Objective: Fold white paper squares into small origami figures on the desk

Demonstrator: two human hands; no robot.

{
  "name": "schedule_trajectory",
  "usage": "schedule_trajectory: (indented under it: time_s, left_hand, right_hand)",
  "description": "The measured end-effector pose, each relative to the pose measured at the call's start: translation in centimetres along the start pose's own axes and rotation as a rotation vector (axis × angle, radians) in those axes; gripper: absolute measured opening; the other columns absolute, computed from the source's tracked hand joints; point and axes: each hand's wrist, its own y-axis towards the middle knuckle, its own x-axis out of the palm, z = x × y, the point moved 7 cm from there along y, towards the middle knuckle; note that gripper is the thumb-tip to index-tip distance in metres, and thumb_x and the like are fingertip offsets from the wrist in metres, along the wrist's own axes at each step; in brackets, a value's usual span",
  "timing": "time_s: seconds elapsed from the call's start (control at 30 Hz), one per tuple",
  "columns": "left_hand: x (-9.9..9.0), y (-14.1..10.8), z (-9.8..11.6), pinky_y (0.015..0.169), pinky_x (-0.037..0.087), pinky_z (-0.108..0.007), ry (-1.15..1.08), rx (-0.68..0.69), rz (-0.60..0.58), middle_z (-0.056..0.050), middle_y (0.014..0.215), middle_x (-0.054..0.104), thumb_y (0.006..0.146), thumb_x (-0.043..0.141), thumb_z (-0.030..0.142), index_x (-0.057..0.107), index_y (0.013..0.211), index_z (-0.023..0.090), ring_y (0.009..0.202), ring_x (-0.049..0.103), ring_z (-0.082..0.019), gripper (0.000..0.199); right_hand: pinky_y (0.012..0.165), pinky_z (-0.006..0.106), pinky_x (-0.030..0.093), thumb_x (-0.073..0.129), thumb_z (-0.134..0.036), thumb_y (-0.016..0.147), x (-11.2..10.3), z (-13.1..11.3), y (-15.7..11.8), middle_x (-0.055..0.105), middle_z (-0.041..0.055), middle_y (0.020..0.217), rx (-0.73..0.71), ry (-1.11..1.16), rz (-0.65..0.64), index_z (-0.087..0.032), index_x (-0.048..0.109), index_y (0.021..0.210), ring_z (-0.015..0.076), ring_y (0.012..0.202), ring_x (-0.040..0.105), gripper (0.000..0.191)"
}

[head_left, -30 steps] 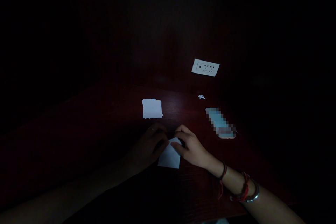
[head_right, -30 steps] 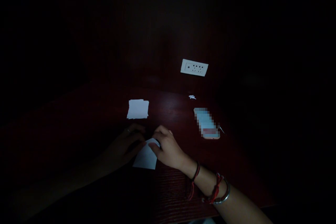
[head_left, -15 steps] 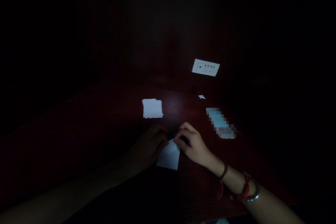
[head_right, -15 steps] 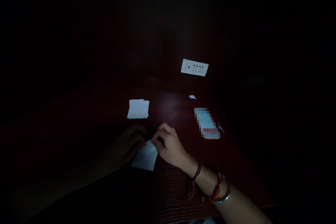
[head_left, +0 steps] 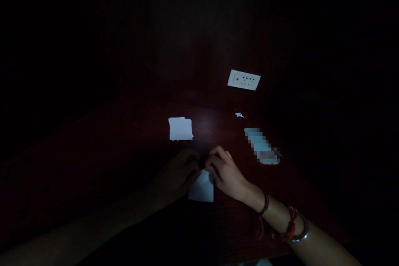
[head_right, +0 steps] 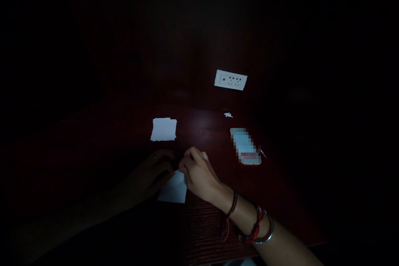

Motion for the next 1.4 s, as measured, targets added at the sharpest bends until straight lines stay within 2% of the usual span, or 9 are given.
schedule_trajectory:
  time_s: [0.13,0.3,0.57,0.77,1.0,1.1,1.17,1.3,1.4]
  left_hand:
    - [0.1,-0.1,-0.4,0.084,0.038,-0.032,0.007,0.01,0.021,-0.005,0.108,0.039,0.082,0.043,0.017,0.053,0.081,0.018,0.099,0.042,-0.018,0.009]
    - [-0.1,-0.1,-1.0,0.084,0.039,-0.031,0.001,-0.024,0.019,-0.005,0.108,0.04,0.083,0.039,0.015,0.051,0.082,0.016,0.099,0.042,-0.018,0.012]
    - [-0.1,-0.1,-1.2,0.085,0.038,-0.032,-0.005,-0.031,0.039,-0.005,0.107,0.041,0.084,0.039,0.016,0.05,0.08,0.016,0.1,0.042,-0.018,0.012]
    - [-0.4,-0.2,-1.3,0.085,0.039,-0.033,0.0,-0.048,0.077,-0.004,0.107,0.041,0.084,0.039,0.017,0.05,0.077,0.016,0.101,0.042,-0.018,0.013]
    - [0.0,-0.2,-1.7,0.083,0.04,-0.033,0.053,-0.074,0.051,-0.005,0.106,0.042,0.083,0.042,0.019,0.052,0.078,0.016,0.098,0.044,-0.018,0.012]
    - [-0.2,-0.2,-1.2,0.085,0.039,-0.034,0.096,-0.028,0.065,-0.007,0.11,0.041,0.082,0.045,0.02,0.051,0.094,0.016,0.102,0.042,-0.02,0.014]
    - [-0.1,-0.2,-0.6,0.087,0.038,-0.036,0.135,0.06,0.05,-0.007,0.113,0.042,0.082,0.045,0.018,0.05,0.102,0.017,0.105,0.041,-0.021,0.02]
    - [1.1,-0.9,0.4,0.087,0.038,-0.036,0.17,0.296,-0.049,-0.005,0.116,0.048,0.085,0.04,0.017,0.051,0.105,0.021,0.107,0.042,-0.02,0.022]
    - [2.3,-1.4,-0.3,0.086,0.039,-0.036,0.199,0.311,-0.127,-0.005,0.112,0.052,0.085,0.04,0.015,0.051,0.107,0.02,0.105,0.045,-0.019,0.024]
  right_hand:
    - [0.073,0.029,0.036,0.047,-0.01,0.077,0.0,0.5,0.0,0.045,0.0039,0.087,0.033,-0.006,0.007,-0.016,0.055,0.077,0.0151,0.082,0.044,0.01]
    - [0.072,0.025,0.038,0.051,-0.019,0.078,0.0,1.2,0.0,0.044,0.0031,0.086,0.05,0.135,0.017,-0.017,0.054,0.083,0.0136,0.082,0.045,0.006]
    - [0.07,0.025,0.038,0.047,-0.017,0.08,0.4,1.8,0.0,0.046,0.0035,0.085,0.079,0.093,-0.005,-0.016,0.052,0.079,0.013,0.079,0.046,0.005]
    - [0.065,0.021,0.038,0.049,-0.017,0.079,0.6,2.2,0.1,0.053,0.0006,0.074,0.068,0.192,-0.043,-0.016,0.052,0.076,0.0108,0.07,0.05,0.004]
    - [0.064,0.021,0.04,0.049,-0.012,0.078,0.4,2.5,0.1,0.057,0.0015,0.074,0.089,0.191,-0.033,-0.015,0.058,0.078,0.0105,0.069,0.052,0.009]
    - [0.067,0.021,0.041,0.046,-0.012,0.079,0.6,2.6,0.1,0.058,0.0031,0.079,0.087,0.193,-0.075,-0.016,0.061,0.082,0.0111,0.073,0.053,0.015]
    - [0.067,0.022,0.041,0.047,-0.012,0.079,0.7,2.7,0.1,0.059,0.0034,0.081,0.083,0.181,-0.097,-0.016,0.062,0.083,0.0115,0.074,0.054,0.016]
    - [0.068,0.022,0.041,0.048,-0.013,0.079,0.9,3.0,0.1,0.06,0.0036,0.081,0.084,0.15,-0.097,-0.017,0.063,0.086,0.0119,0.074,0.054,0.017]
    - [0.068,0.023,0.042,0.049,-0.015,0.078,0.6,3.3,0.2,0.059,0.0041,0.082,0.114,0.124,-0.065,-0.016,0.061,0.091,0.0119,0.074,0.054,0.017]
